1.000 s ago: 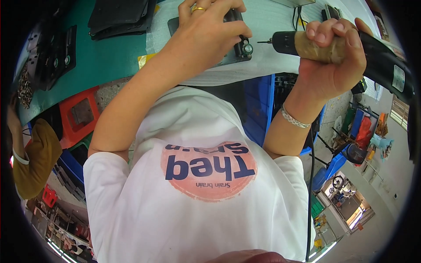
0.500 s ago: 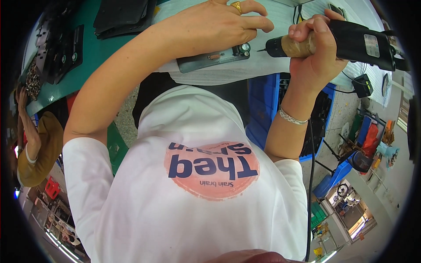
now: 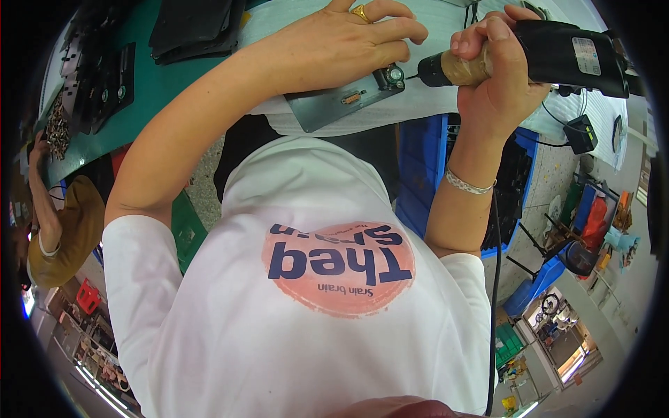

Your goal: The person drives screws into a plastic component using an electric screwdriver.

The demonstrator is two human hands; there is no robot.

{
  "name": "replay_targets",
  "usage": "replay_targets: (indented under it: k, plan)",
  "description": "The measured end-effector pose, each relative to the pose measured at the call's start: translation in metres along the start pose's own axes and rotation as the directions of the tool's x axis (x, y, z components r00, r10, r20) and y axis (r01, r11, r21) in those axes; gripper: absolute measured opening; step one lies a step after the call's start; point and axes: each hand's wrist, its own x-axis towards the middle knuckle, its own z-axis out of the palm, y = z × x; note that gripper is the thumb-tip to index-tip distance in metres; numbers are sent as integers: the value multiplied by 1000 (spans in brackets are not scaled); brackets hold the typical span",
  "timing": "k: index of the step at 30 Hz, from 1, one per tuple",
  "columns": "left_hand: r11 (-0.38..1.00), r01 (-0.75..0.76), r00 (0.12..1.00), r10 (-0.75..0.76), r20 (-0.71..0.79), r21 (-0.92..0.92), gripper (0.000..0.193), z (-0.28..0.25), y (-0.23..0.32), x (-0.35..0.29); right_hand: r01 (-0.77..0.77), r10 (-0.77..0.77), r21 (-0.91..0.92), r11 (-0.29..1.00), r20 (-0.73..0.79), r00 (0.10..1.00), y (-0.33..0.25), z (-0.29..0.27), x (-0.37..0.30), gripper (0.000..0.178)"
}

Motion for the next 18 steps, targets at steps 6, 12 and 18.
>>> replay_targets:
  k: [6,12,18]
  plan:
    - [825,-290,955,278,99,485,13,2,-9,-1,-3,3,-1,1000,3,1000,1,-1,0,35]
    - [959,-50,982,-5,191,279,10,2,6,-3,-6,6,10,1000,20,1000,0,-1,-2,34]
    - [814,-185,979,107,171,551,10,7,3,-5,-7,6,35,999,32,999,2,-2,-3,33]
